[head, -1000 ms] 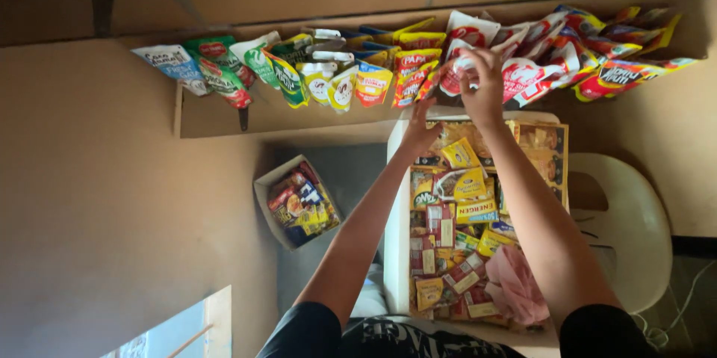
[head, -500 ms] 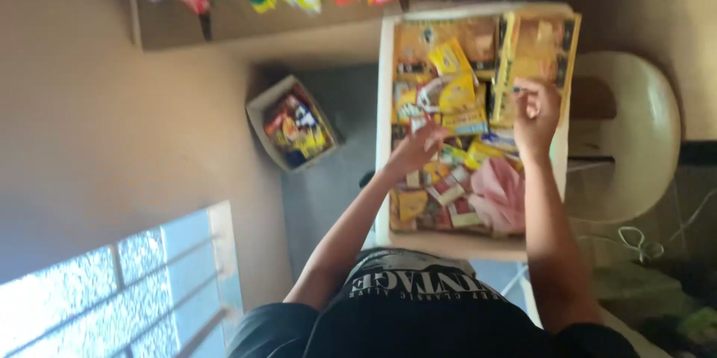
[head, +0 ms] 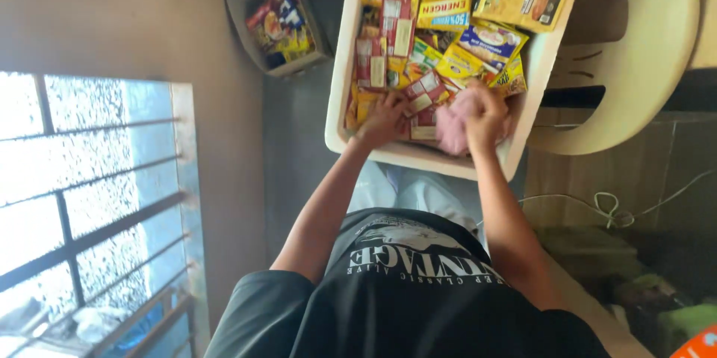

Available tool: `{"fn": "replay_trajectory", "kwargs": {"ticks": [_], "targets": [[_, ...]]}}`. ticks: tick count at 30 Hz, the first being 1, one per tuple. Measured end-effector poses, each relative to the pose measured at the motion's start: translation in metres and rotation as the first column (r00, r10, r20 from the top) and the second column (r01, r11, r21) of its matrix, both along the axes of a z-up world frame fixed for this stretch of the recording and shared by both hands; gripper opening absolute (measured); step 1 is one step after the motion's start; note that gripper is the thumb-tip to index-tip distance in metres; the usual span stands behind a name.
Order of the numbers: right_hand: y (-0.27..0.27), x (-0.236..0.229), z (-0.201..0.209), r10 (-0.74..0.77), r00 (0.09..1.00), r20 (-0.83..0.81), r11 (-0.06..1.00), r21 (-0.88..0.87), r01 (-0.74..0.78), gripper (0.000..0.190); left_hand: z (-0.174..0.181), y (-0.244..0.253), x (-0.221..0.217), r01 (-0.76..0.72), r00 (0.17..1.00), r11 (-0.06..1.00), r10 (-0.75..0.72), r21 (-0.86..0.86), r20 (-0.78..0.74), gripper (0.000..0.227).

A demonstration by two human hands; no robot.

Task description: Stocking and organizing various food and condiment packets from a bin onto a shelf.

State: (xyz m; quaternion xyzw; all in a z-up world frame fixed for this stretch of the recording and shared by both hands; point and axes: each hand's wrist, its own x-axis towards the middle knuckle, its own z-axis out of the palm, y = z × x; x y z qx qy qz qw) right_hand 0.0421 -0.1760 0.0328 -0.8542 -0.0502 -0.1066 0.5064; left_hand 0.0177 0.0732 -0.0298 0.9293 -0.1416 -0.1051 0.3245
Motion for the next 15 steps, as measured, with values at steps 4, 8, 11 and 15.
{"fn": "replay_trajectory", "kwargs": {"ticks": [4, 8, 11, 15], "targets": [[-0.043, -0.004, -0.005, -0.043, 0.999, -0.025, 0.979, 0.200, 0.047, 0.022, -0.052, 0.006, -0.001, -0.106, 0.994, 0.974, 0.104, -0.202, -0.022, 0.032], [-0.051, -0.022, -0.014, 0.055, 0.976, -0.209, 0.996, 0.084, -0.038, 0.027, -0.019, -0.009, -0.008, -0.243, 0.968, 0.913, 0.248, -0.329, -0.026, 0.051], [-0.040, -0.030, -0.024, 0.043, 0.989, -0.140, 0.999, -0.027, -0.047, 0.029, -0.007, -0.026, -0.016, -0.243, 0.957, 0.957, 0.263, -0.159, 0.122, 0.074], [-0.036, -0.037, -0.034, -0.090, 0.982, -0.164, 0.991, 0.080, 0.104, 0.029, 0.001, -0.033, -0.026, -0.237, 0.959, 0.958, 0.204, 0.159, 0.199, 0.093]]}}
